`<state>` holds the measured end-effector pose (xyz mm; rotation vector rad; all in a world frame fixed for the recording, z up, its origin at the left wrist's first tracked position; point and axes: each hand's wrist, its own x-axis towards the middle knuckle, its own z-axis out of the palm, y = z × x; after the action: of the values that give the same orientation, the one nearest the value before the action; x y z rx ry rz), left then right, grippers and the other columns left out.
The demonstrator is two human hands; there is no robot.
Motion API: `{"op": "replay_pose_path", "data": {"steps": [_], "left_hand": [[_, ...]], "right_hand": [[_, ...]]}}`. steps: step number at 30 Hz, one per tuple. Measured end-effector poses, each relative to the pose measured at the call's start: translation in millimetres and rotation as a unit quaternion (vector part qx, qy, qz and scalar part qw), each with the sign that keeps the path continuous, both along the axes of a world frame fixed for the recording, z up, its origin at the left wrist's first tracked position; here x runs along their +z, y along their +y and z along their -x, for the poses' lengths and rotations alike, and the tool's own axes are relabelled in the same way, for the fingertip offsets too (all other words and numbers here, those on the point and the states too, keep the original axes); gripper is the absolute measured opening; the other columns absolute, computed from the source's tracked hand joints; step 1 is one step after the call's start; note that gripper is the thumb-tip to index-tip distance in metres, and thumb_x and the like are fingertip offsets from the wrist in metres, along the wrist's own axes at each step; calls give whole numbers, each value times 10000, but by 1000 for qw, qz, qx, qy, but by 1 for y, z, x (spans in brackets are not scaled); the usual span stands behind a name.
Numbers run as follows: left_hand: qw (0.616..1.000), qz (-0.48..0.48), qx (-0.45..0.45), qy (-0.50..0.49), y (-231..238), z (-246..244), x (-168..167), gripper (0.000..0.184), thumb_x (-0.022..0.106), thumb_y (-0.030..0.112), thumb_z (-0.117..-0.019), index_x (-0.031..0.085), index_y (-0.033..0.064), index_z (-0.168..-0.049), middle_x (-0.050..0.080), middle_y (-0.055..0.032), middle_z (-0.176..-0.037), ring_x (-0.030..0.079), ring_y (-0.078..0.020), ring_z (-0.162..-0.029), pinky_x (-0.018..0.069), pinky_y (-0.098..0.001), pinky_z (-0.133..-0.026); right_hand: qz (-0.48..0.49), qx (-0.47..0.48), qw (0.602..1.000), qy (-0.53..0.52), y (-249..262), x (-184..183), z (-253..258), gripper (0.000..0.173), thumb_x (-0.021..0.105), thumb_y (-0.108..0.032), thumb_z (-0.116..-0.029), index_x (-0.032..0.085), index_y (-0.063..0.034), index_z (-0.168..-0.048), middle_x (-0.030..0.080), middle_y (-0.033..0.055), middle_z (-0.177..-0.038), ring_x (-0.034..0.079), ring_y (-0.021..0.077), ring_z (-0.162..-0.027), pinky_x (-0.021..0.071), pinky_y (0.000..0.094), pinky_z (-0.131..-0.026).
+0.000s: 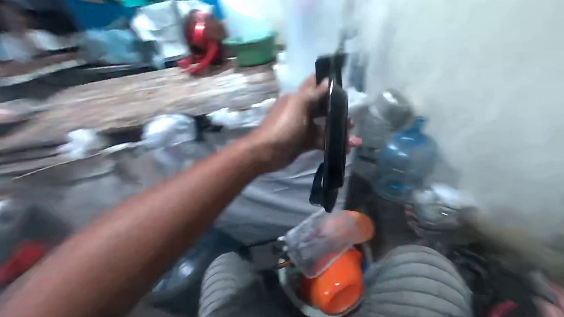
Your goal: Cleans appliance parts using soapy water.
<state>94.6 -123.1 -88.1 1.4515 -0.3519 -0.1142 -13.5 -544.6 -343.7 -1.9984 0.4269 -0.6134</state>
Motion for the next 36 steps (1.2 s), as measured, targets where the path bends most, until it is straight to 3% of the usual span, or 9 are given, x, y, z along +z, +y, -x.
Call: {"op": "replay_pose_path", "data": {"steps": [3,6,9,15,23,26,29,31,36], "left_hand": [[983,119,-85,111,-77,-44,-54,622,117,520,-1058,590,121,-1117,695,-119,-892,700,-275,-782,598,-458,-714],[960,145,-165,174,-137,-62,-107,767,213,824,-939,627,208,-1132,654,-31,-847,629,-155,-667,546,-329,-589],[965,115,-164,171,-187,-70,-153,663,310,754,-988,563,190,-1229,623,-26,-833,603,-127,-642,541,-279,-582],[970,125,-121,172,-232,-76,-236,649,297,631,-1057,355,227,-1562,636,-95,-1351,647,-244,-1194,562,-491,-982],[934,200,-123,268,-225,-92,-268,757,283,755,-982,438,241,-1515,626,-78,-1349,612,-241,-1220,527,-506,-999],[890,275,-85,353,-231,-101,-271,779,302,798,-947,606,152,-1260,686,-85,-1015,669,-212,-910,573,-434,-768],[884,257,-19,390,-235,-103,-281,781,358,771,-960,513,167,-1430,659,-152,-1217,653,-287,-1043,563,-515,-823],[889,247,25,385,-238,-103,-286,815,379,757,-969,408,168,-1532,573,-187,-1387,586,-348,-1199,519,-580,-924],[849,353,20,393,-247,-109,-292,837,324,795,-949,503,111,-1397,728,-154,-1062,730,-290,-900,612,-496,-782]], "right_hand": [[100,7,989,-107,-57,-32,5,548,593,-79,-856,535,139,-1355,419,339,-1517,421,396,-1430,393,473,-1169],[112,-28,984,-134,-37,23,4,559,679,-142,-831,582,96,-1328,453,291,-1513,499,314,-1379,484,401,-1086],[154,14,975,-160,-11,69,-20,443,694,-104,-837,658,84,-1236,569,265,-1394,635,225,-1203,571,326,-943],[359,208,909,-46,43,106,-116,317,742,-58,-882,729,-36,-1198,703,136,-1234,687,253,-1132,568,460,-990],[507,218,821,145,85,61,-174,390,716,-173,-881,668,-9,-1232,517,245,-1426,589,414,-1237,553,580,-949],[558,300,756,169,93,49,-155,351,608,-239,-945,696,-18,-1203,539,231,-1415,485,413,-1338,411,576,-1095],[553,375,719,192,84,44,-141,280,562,-170,-1001,705,10,-1160,572,226,-1382,502,390,-1352,407,533,-1144],[525,380,733,208,72,36,-131,285,539,-160,-1019,710,15,-1165,628,211,-1328,565,359,-1312,472,496,-1100],[475,249,786,308,42,41,-115,287,611,-216,-986,699,36,-1089,680,217,-1181,662,370,-1135,522,540,-1006]]}}
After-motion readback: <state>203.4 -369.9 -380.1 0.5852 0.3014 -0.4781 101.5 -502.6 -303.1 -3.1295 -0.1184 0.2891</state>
